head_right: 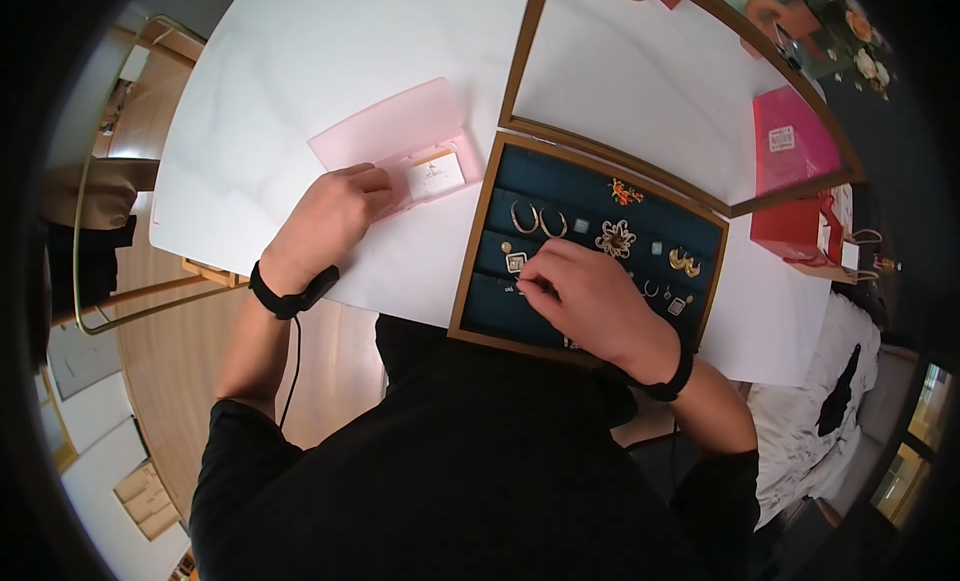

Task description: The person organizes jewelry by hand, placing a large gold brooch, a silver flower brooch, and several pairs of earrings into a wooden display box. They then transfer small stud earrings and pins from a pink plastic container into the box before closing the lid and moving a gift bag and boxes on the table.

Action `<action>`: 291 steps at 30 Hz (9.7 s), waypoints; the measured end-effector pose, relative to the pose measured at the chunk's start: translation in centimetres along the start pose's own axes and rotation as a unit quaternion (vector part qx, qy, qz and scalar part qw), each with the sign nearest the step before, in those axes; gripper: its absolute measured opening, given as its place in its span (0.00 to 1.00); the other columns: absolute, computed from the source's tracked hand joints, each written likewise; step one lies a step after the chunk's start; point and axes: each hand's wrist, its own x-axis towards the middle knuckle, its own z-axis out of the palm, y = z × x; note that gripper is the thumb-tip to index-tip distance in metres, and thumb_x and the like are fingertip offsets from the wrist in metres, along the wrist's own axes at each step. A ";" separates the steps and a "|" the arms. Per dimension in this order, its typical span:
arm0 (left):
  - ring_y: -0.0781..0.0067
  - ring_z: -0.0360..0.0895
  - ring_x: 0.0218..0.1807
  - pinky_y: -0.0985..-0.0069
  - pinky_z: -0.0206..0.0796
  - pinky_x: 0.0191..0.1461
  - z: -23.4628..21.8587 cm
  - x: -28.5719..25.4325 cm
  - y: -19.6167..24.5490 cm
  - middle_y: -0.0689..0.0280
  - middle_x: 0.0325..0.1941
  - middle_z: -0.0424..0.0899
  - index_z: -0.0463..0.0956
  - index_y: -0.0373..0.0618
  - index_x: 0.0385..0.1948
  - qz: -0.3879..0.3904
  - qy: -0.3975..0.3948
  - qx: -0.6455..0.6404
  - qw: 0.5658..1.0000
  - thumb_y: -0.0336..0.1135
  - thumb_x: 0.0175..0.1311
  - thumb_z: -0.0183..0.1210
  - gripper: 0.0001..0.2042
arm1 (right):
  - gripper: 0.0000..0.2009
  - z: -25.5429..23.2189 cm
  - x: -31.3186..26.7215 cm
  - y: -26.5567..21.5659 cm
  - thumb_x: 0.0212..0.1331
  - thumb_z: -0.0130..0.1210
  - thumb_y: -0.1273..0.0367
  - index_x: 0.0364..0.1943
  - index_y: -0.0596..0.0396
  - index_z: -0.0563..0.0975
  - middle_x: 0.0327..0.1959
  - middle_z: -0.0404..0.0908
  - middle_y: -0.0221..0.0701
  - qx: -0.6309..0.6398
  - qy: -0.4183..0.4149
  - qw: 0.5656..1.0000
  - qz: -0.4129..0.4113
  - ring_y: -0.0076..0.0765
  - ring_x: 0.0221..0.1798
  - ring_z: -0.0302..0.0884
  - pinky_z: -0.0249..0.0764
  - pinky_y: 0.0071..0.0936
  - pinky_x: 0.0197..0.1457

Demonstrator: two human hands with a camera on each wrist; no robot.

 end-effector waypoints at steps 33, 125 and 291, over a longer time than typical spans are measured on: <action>0.56 0.84 0.43 0.63 0.79 0.47 -3.4 0.5 5.2 0.59 0.38 0.81 0.83 0.36 0.36 0.034 0.057 -0.080 0.995 0.25 0.60 0.65 0.05 | 0.05 3.0 1.9 -1.4 0.55 0.65 0.77 0.34 0.59 0.81 0.37 0.80 0.38 -0.274 -0.067 0.949 -0.138 0.42 0.45 0.87 0.86 0.37 0.44; 0.49 0.88 0.45 0.56 0.80 0.50 1.1 3.7 10.4 0.59 0.41 0.89 0.90 0.42 0.40 -0.055 -0.103 -0.144 0.983 0.29 0.59 0.78 0.09 | 0.05 0.8 -3.2 -0.7 0.71 0.66 0.72 0.42 0.56 0.81 0.34 0.79 0.35 -0.165 0.114 0.976 -0.080 0.45 0.39 0.86 0.83 0.42 0.41; 0.57 0.80 0.39 0.62 0.75 0.43 0.6 -5.1 1.8 0.61 0.33 0.79 0.84 0.39 0.29 -0.226 0.161 -0.111 0.954 0.25 0.49 0.67 0.06 | 0.03 4.6 20.9 -3.2 0.61 0.62 0.75 0.36 0.58 0.86 0.37 0.83 0.36 -0.178 -0.246 0.913 -0.274 0.46 0.41 0.86 0.83 0.40 0.42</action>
